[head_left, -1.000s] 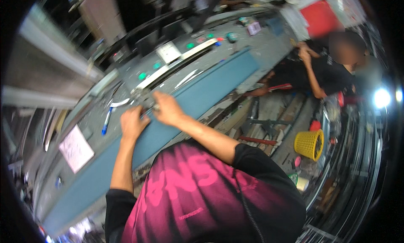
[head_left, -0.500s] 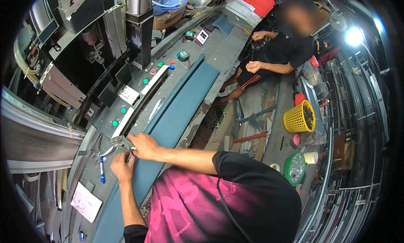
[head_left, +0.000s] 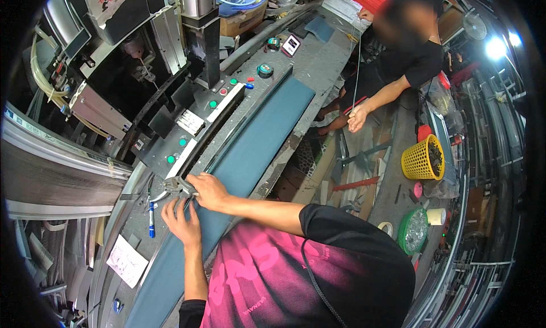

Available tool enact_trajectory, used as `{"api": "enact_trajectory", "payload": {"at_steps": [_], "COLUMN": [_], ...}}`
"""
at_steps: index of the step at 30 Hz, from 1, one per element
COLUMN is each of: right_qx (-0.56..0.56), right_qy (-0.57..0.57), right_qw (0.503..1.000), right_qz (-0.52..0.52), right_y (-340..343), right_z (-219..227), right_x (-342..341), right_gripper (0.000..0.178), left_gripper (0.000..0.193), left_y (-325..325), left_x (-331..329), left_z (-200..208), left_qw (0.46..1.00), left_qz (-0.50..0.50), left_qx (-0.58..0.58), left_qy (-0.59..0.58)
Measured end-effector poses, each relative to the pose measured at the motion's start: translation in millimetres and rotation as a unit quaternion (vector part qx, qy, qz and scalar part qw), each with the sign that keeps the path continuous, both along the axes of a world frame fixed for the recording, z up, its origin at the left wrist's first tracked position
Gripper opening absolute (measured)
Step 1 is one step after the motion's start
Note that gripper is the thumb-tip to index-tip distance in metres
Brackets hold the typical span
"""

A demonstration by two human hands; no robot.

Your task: The person uses a handheld rivet gun to fasten a long metal strip along the edge of a large teal panel on a workbench. They repeatedly position the strip, align the rivet gun, and fire fasteners along the length of the panel. A coworker is visible nearby handling other materials.

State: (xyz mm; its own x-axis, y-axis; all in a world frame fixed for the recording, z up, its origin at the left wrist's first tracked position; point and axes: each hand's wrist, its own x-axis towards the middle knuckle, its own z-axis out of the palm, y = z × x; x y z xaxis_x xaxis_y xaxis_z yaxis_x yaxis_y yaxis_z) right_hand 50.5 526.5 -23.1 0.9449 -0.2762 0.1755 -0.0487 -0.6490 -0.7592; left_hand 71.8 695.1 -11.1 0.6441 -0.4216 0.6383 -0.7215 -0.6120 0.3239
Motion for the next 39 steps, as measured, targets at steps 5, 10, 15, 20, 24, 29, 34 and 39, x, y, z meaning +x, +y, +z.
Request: {"api": "enact_trajectory", "payload": {"at_steps": [5, 10, 15, 20, 24, 29, 34, 39], "right_qx": [0.022, 0.031, 0.026, 0.002, 0.009, -0.006, -0.042, -0.031], "right_qy": [-0.030, -0.082, -0.080, -0.090, -0.100, -0.094, -0.105, -0.131], "right_qw": [0.999, 0.996, 0.996, 0.996, 0.995, 0.996, 0.993, 0.990], "right_qz": [0.003, -0.006, -0.001, 0.015, 0.012, 0.004, 0.018, 0.038], "right_y": [-1.5, 0.8, 0.2, -0.9, -0.2, 0.5, -3.4, -7.6], "right_z": [-1.8, 1.1, -5.5, -14.6, -13.9, -14.3, -21.4, -11.2], "right_x": [-9.2, -18.2, -22.8, -22.4, -20.1, -20.4, -19.2, -16.2], "right_gripper": [0.042, 0.047, 0.050, 0.051, 0.046, 0.041, 0.045, 0.042], "left_gripper": [0.014, 0.038, 0.036, 0.036, 0.036, 0.043, 0.053, 0.036], "left_y": [-2.7, -0.4, 4.1, 15.7, 15.5, 12.4, -1.5, -16.1], "left_x": [-43.2, -22.0, -11.2, -1.2, 7.2, 9.5, 2.8, -10.9], "left_z": [-5.8, -29.0, -42.3, -51.4, -62.4, -65.1, -59.4, -38.5], "left_qw": [0.755, 0.443, 0.386, 0.375, 0.377, 0.405, 0.413, 0.429], "left_qz": [0.083, 0.073, 0.092, 0.133, 0.140, 0.156, 0.155, 0.178], "left_qx": [-0.277, -0.546, -0.573, -0.565, -0.572, -0.547, -0.549, -0.594], "left_qy": [0.588, 0.707, 0.718, 0.723, 0.715, 0.716, 0.710, 0.658]}}
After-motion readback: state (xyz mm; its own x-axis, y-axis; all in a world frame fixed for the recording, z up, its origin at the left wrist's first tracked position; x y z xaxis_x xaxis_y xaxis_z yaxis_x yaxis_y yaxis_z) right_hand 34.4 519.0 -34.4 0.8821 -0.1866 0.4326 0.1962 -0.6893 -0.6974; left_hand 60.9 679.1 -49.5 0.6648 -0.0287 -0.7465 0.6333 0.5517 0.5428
